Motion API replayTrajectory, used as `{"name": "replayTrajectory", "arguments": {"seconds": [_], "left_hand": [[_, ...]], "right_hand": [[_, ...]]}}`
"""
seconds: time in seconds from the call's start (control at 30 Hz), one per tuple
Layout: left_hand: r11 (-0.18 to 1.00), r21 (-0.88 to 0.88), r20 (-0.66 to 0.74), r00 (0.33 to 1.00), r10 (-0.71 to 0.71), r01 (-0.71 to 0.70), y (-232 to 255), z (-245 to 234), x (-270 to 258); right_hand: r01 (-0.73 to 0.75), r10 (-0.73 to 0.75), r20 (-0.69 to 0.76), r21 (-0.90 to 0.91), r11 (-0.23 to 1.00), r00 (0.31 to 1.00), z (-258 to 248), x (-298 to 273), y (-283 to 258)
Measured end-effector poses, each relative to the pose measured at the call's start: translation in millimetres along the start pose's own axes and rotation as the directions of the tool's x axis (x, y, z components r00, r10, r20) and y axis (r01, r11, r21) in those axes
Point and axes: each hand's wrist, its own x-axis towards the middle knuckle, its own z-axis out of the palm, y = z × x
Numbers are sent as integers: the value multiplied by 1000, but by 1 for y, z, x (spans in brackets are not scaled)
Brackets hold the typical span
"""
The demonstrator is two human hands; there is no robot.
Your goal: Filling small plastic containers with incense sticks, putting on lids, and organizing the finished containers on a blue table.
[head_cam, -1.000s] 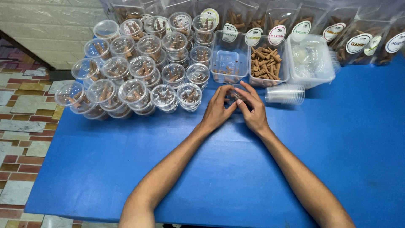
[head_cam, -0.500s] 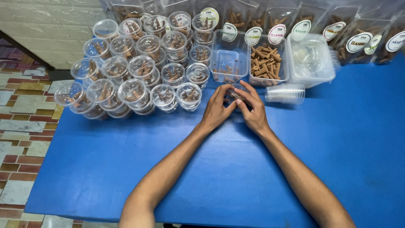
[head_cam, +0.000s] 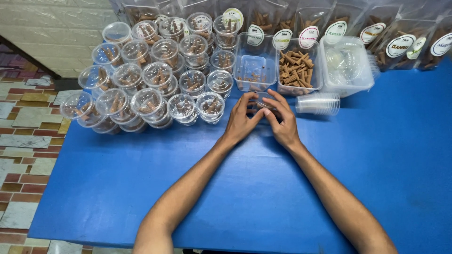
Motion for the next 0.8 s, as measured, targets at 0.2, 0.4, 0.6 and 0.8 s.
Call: {"name": "replayTrajectory", "arguments": {"seconds": [0.2, 0.4, 0.6, 0.8], "left_hand": [[998, -46, 19, 999, -40, 40, -9, 2, 1], [991, -72, 52, 993, -108, 111, -7, -1, 2], [991, -62, 35, 992, -118, 120, -3, 0, 2], [990, -78, 52, 992, -116, 119, 0, -1, 3]], "right_hand": [[19, -19, -4, 11, 1000, 1000, 0, 2, 2], [-44, 43, 15, 157, 987, 999, 3, -2, 8], [-71, 65, 39, 195, 978, 997, 3, -3, 7], [-64, 60, 26, 195, 979, 998, 2, -2, 9]]}}
